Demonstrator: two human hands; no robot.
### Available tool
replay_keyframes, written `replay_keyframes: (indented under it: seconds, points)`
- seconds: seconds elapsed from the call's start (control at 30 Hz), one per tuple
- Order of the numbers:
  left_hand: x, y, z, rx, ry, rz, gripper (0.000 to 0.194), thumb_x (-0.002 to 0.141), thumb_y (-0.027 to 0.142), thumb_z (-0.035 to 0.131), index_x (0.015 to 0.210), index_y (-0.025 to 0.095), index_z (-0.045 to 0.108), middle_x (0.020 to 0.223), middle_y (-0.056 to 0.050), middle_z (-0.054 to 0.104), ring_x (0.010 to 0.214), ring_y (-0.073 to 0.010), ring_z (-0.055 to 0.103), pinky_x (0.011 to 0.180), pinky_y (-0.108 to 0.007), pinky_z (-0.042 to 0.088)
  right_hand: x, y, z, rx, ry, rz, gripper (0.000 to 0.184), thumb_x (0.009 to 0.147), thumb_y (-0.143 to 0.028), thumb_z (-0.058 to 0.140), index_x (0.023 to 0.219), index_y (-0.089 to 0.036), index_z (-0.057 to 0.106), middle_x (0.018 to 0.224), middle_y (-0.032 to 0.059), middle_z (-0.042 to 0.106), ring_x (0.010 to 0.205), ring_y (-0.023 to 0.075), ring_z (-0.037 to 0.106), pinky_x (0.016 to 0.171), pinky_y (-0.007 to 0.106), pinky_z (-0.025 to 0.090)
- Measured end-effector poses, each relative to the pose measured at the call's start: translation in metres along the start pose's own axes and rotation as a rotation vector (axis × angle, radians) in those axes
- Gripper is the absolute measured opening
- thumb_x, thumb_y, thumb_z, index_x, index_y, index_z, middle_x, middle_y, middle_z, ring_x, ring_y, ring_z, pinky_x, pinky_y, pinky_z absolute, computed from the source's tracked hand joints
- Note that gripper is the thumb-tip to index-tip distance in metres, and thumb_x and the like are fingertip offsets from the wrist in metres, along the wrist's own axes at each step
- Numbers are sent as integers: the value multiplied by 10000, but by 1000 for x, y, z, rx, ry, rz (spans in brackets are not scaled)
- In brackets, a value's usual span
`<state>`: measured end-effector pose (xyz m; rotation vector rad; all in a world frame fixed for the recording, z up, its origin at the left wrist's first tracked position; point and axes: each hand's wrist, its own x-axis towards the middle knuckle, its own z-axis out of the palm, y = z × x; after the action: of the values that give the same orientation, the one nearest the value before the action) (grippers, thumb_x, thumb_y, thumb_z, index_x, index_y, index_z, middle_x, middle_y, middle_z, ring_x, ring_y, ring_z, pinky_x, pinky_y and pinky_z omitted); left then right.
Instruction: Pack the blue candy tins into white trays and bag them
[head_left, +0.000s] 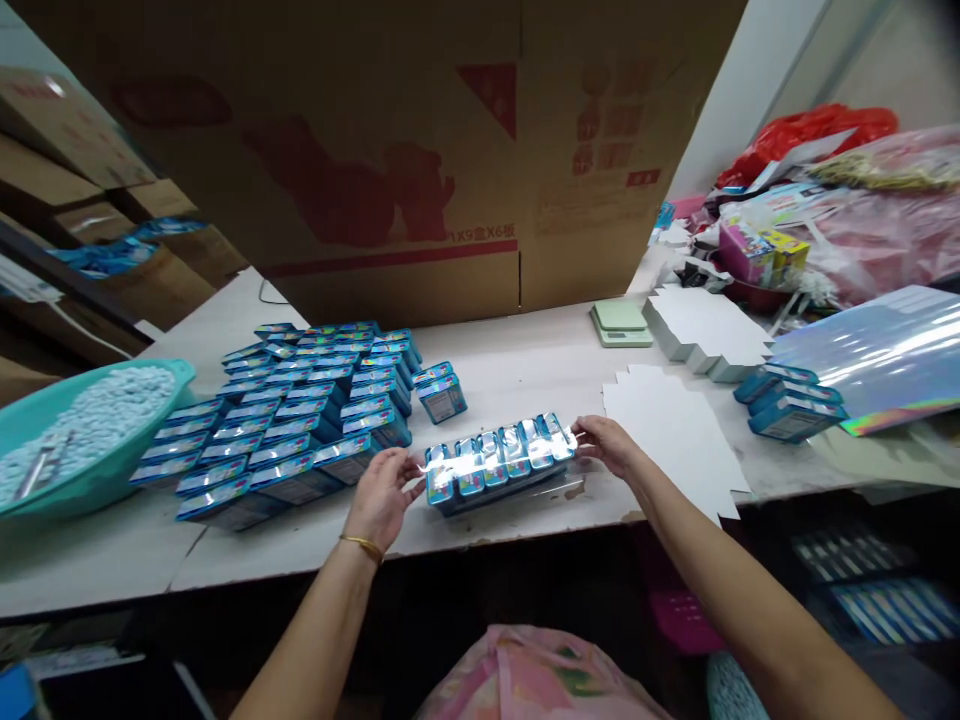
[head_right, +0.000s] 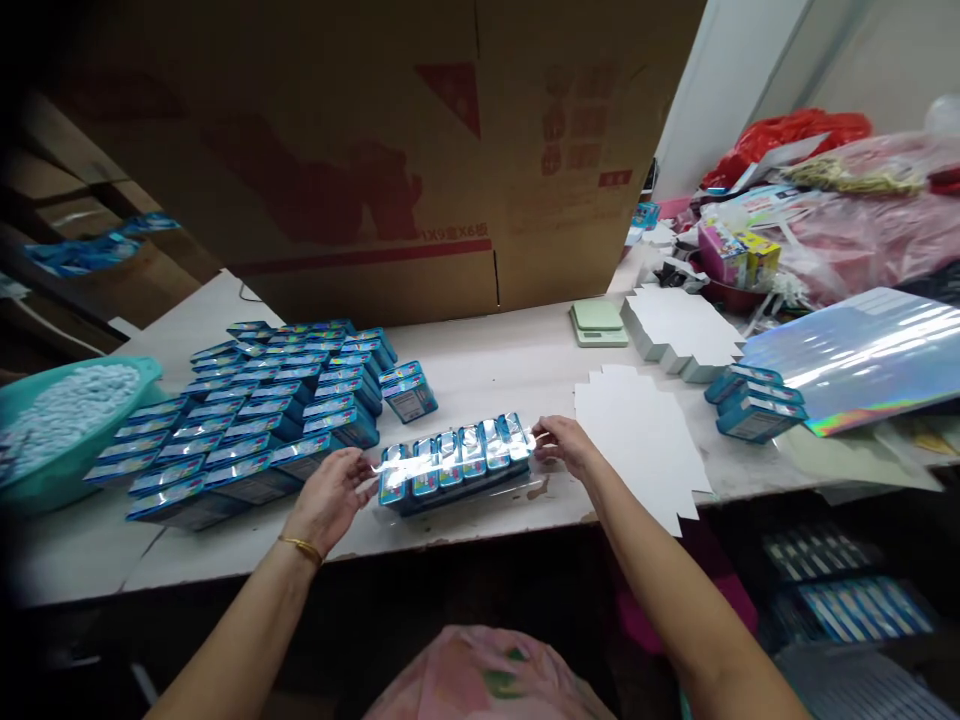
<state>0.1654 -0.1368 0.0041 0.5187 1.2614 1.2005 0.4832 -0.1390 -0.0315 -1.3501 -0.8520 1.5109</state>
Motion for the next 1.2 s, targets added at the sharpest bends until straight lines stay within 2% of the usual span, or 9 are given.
replay_keyframes:
  seconds: [0.1,0.2,0.3,0.47,0.63,0.8,0.9,1.0,1.2]
  points:
    - [-3,-8,-14,-109,-51,-62,178,642,177,602,788,186,500,599,44,524,473,-50,479,427,-153,378,6,17,3,-47,-19,88,174,549,-262,637,669,-160,563,612,4,592,564,112,538,550,244,438]
    - [0,-24,-29,-152,7,-14,213,665,104,585,846,186,509,668,20,566,543,-57,537,494,-166,429,11,28,3,-223,-78,59,236,527,-229,628,747,-151,589,635,7,610,568,128,538,538,249,421]
    - [5,-43,-38,-21,-12,-108,222,659,112,611,859,161,527,752,-30,611,627,-98,587,595,-233,476,11,32,0,-318,-80,-21,251,530,-227,609,765,-141,607,632,4,613,576,130,532,543,246,411]
    - [8,-64,-41,127,-41,-155,334,558,98,682,870,149,573,749,-19,623,585,-77,574,590,-204,461,9,31,5,-402,-76,1,235,534,-245,599,747,-154,636,637,2,607,572,141,527,502,251,412]
    - [7,-64,-42,151,-117,-124,350,522,108,697,852,146,585,780,-26,634,616,-84,580,599,-195,454,9,29,12,-414,-81,76,248,529,-287,616,746,-171,648,687,12,607,513,144,507,398,256,379]
    - [10,-59,-45,111,-77,-187,311,623,314,656,895,196,561,772,-24,634,604,-94,586,600,-228,468,8,24,8,-336,-57,33,251,549,-341,620,695,-136,630,588,-6,574,526,109,485,469,233,371]
    - [12,-59,-44,158,-119,-157,355,532,272,720,850,183,589,775,-24,637,619,-97,588,591,-208,460,8,24,7,-274,-4,20,253,544,-354,626,645,-123,608,507,-30,529,492,78,451,487,213,343]
    - [12,-61,-42,246,-120,-112,327,434,224,755,718,139,617,665,-19,631,556,-95,564,531,-190,430,8,26,6,-242,-1,33,274,523,-349,646,668,-119,614,525,-25,546,499,77,458,499,212,341]
    - [8,-61,-37,392,-152,-48,310,404,331,748,603,124,632,469,6,562,485,-120,512,486,-222,379,5,29,4,-211,-59,58,315,517,-368,678,728,-137,634,587,-16,593,557,97,501,548,221,373]
